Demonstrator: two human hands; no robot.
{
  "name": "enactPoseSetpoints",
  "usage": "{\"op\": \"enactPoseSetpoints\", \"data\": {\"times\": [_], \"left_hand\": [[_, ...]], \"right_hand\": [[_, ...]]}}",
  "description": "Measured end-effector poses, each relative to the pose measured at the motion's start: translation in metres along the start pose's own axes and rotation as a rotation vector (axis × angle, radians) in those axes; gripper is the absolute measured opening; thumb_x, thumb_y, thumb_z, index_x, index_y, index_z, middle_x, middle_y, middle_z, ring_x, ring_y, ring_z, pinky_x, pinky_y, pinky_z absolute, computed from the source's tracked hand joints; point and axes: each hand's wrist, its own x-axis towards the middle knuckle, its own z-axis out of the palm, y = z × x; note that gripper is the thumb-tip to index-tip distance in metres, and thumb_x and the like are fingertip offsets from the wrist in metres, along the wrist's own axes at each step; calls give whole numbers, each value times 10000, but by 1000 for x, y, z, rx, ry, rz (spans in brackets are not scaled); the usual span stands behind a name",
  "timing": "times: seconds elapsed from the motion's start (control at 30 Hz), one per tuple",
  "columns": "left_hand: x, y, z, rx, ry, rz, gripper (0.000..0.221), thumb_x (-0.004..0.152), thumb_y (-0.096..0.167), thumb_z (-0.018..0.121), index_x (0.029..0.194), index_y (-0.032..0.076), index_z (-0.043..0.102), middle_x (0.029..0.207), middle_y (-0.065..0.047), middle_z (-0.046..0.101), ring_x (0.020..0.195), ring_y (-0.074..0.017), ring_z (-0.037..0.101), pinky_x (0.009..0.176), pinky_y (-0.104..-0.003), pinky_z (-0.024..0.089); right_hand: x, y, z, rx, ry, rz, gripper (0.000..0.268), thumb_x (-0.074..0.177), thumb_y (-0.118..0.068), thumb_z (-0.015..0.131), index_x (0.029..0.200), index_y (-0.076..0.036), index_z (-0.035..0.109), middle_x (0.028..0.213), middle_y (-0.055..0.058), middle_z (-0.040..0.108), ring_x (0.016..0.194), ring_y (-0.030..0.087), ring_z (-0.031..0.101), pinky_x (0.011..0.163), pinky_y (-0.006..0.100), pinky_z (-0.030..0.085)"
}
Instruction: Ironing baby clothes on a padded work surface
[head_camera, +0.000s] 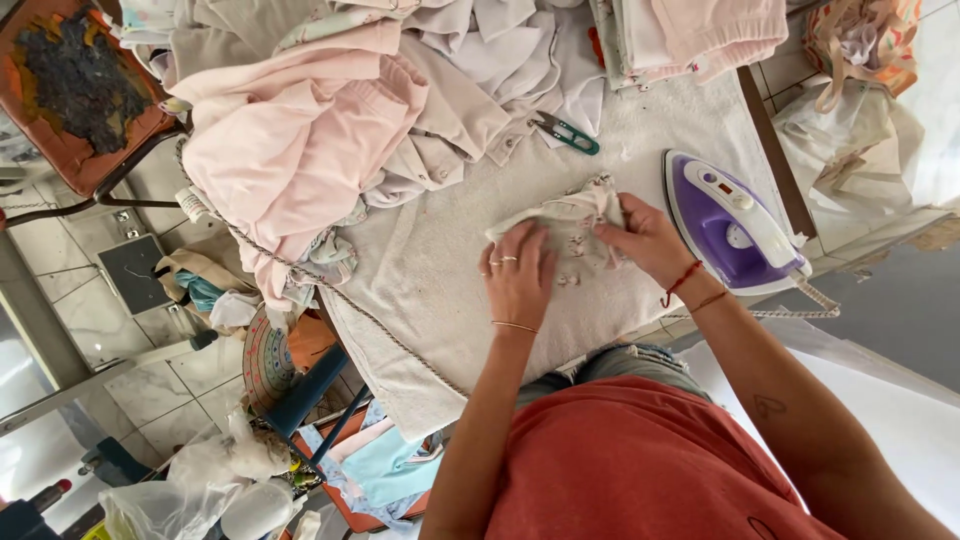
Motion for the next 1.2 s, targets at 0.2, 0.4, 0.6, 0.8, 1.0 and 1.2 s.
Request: {"op": "enactPoseSetpoints", "data": {"times": [0.2, 0.4, 0.6, 0.8, 1.0, 1.2], "left_hand": [[-8, 14, 2, 113, -113, 54, 583, 861, 464, 356, 1356, 171, 260, 1403, -129, 229, 1305, -272, 209, 1002, -538, 150], [-15, 1, 8, 118, -190, 88, 780, 720, 543, 521, 1362, 220, 218, 1417, -158, 170, 1322, -305, 155, 1023, -543, 119], [-17, -1, -6, -56, -270, -89, 906, 699, 635, 463, 1365, 86, 188, 1410, -224, 103, 1303, -359, 148, 1033, -494, 153], [-2, -27, 0, -176, -186, -425, 379, 898, 317, 369, 1251, 183, 402, 1106, -87, 457, 987, -293, 503, 812, -418, 419], [6, -75, 51, -124, -216, -453, 203, 784, 451, 555, 794, 248, 542, 847, 16, 479, 803, -214, 542, 699, -329, 453], [14, -73, 36, -234, -209, -405, 266, 750, 422, 594, 756, 166, 522, 785, -66, 478, 755, -305, 536, 700, -380, 449]], "right_hand": [[9, 52, -11, -976, 469, -471, 540, 712, -91, 580, 1230, -98, 430, 1072, 140, 505, 909, 344, 537, 721, 442, 419], [0, 3, 38, -1393, 164, -844, 377, 893, -283, 430, 1263, -211, 446, 1390, 47, 303, 1299, 264, 207, 979, 501, 127], [14, 18, 19, -1435, 136, -679, 534, 896, -474, 334, 1308, -137, 377, 1397, 70, 296, 1295, 235, 214, 962, 592, 59], [42, 30, 10, -1248, 168, -751, 311, 912, -316, 494, 1203, -212, 524, 1007, -22, 584, 1018, 166, 523, 984, 562, 15], [75, 28, 4, -1110, 130, -666, 157, 805, -339, 659, 735, -205, 615, 695, -29, 498, 739, 155, 481, 976, 479, 155], [63, 29, 4, -1221, 83, -537, 193, 861, -255, 569, 716, -127, 563, 701, 21, 470, 762, 205, 481, 972, 512, 139]]}}
